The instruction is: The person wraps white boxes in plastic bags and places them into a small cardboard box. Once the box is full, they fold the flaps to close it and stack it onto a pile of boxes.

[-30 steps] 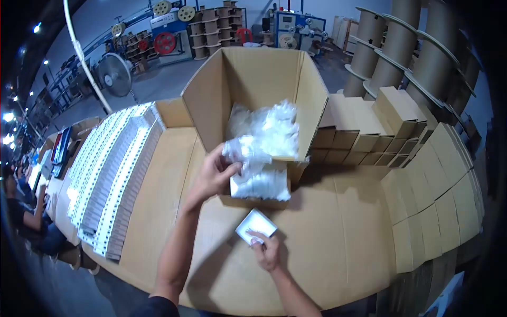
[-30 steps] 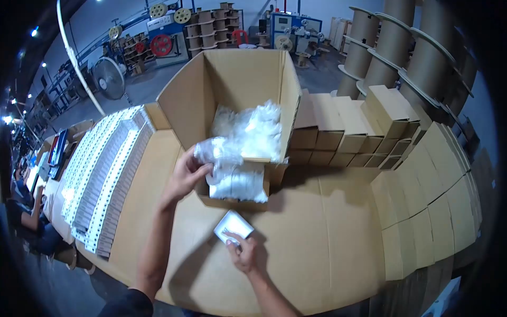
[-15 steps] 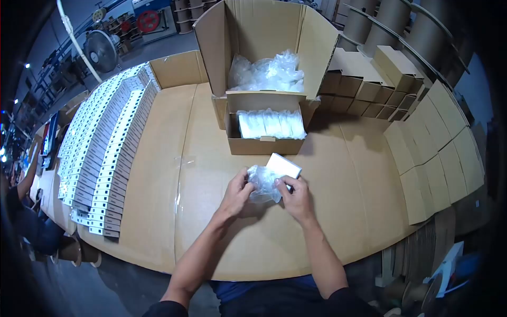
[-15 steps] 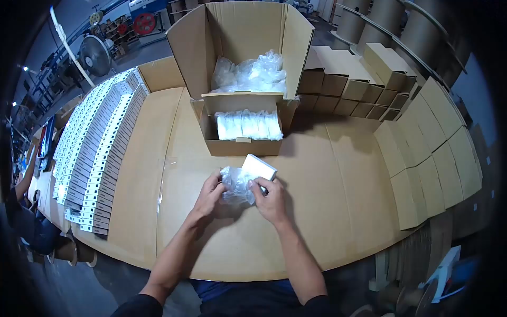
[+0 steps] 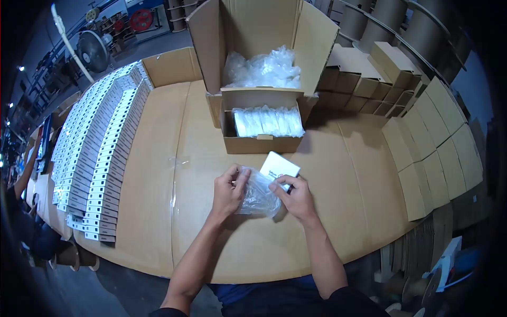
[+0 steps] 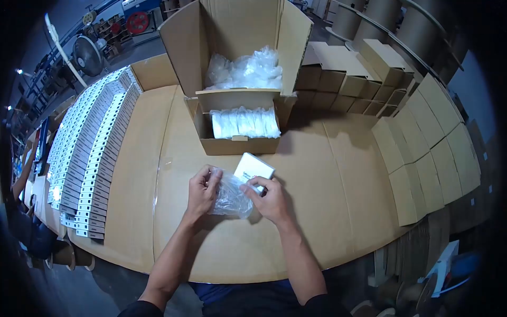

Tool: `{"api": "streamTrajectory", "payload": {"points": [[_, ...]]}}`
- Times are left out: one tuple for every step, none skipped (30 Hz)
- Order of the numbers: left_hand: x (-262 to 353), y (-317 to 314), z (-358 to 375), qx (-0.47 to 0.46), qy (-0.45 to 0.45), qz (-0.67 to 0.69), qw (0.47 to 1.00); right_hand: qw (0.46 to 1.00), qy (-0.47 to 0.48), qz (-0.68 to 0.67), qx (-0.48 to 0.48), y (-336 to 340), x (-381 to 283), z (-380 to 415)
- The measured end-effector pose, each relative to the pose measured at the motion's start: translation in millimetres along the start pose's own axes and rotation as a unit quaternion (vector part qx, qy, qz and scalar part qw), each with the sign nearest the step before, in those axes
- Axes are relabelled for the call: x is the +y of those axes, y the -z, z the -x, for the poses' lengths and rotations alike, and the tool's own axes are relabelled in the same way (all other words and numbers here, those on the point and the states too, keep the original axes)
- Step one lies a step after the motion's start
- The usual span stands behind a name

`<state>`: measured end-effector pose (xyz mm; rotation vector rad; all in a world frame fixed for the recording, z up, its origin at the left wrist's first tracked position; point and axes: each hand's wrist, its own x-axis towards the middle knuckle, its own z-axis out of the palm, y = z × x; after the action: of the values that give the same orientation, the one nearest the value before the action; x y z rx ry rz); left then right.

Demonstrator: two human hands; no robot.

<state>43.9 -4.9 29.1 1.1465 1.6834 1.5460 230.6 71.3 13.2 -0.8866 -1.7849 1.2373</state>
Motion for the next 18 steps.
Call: {"api": "streamTrajectory", "payload": {"points": [[-10.8,0.1,-2.4,-0.036,-0.013,0.022,0.999,1.0,0.016,0.013,-0.008,-0.3,12.7,-0.3],[-18.8,2.5,-5.7,-0.03,-0.007,0.074,0.997,1.0,-0.002,-0.009,-0.004,3.9,16.0,1.3],[-25.5,8.1,-11.0,-0.02,-0.003,0.126,0.992,0.999,-0.017,-0.032,-0.001,7.8,15.2,-0.3],[-35.0,16.9,-16.5,-0.01,-0.001,0.177,0.984,0.998,-0.03,-0.055,0.0,9.7,13.2,-2.6],[-54.6,31.4,-24.2,-0.032,0.045,0.34,0.939,0.99,-0.048,-0.132,0.024,9.6,10.0,-1.5],[-50.4,28.3,-23.1,-0.034,0.062,0.382,0.921,0.984,-0.059,-0.15,0.075,5.2,7.5,0.5],[-41.9,21.4,-19.3,-0.037,0.079,0.423,0.902,0.975,-0.068,-0.167,0.127,-3.0,4.8,2.2],[-37.1,13.8,-15.5,-0.041,0.095,0.462,0.881,0.963,-0.077,-0.185,0.178,-9.1,1.4,4.2],[-38.4,6.5,-9.4,-0.116,0.083,0.425,0.894,0.973,-0.117,-0.081,0.18,-10.4,-6.0,8.1],[-30.3,-6.7,-0.6,-0.101,0.059,0.344,0.932,0.973,-0.102,-0.097,0.184,-17.1,-4.5,11.8],[-21.4,-12.7,3.6,-0.102,0.039,0.284,0.953,0.972,-0.088,-0.113,0.186,-26.3,-1.6,16.4],[-13.3,-14.6,7.3,-0.103,0.02,0.222,0.969,0.97,-0.075,-0.13,0.189,-32.4,-0.1,19.3],[-15.7,-14.7,8.7,-0.091,0.03,0.234,0.967,0.972,-0.078,-0.144,0.167,-33.6,-4.1,21.4],[-19.5,-14.4,8.9,-0.08,0.038,0.245,0.965,0.972,-0.077,-0.146,0.164,-33.7,-2.9,21.3],[-23.2,-13.6,8.0,-0.068,0.046,0.256,0.963,0.973,-0.076,-0.148,0.161,-33.0,-0.8,20.1],[-27.1,-11.3,6.7,-0.077,0.035,0.253,0.964,0.973,-0.074,-0.15,0.159,-33.1,1.0,19.3],[-31.3,-7.8,5.0,-0.087,0.025,0.251,0.964,0.957,-0.076,-0.242,0.141,-34.9,1.5,16.9],[-27.1,-5.8,3.6,-0.097,0.015,0.249,0.964,0.955,-0.08,-0.259,0.117,-34.7,1.4,15.5]]}}
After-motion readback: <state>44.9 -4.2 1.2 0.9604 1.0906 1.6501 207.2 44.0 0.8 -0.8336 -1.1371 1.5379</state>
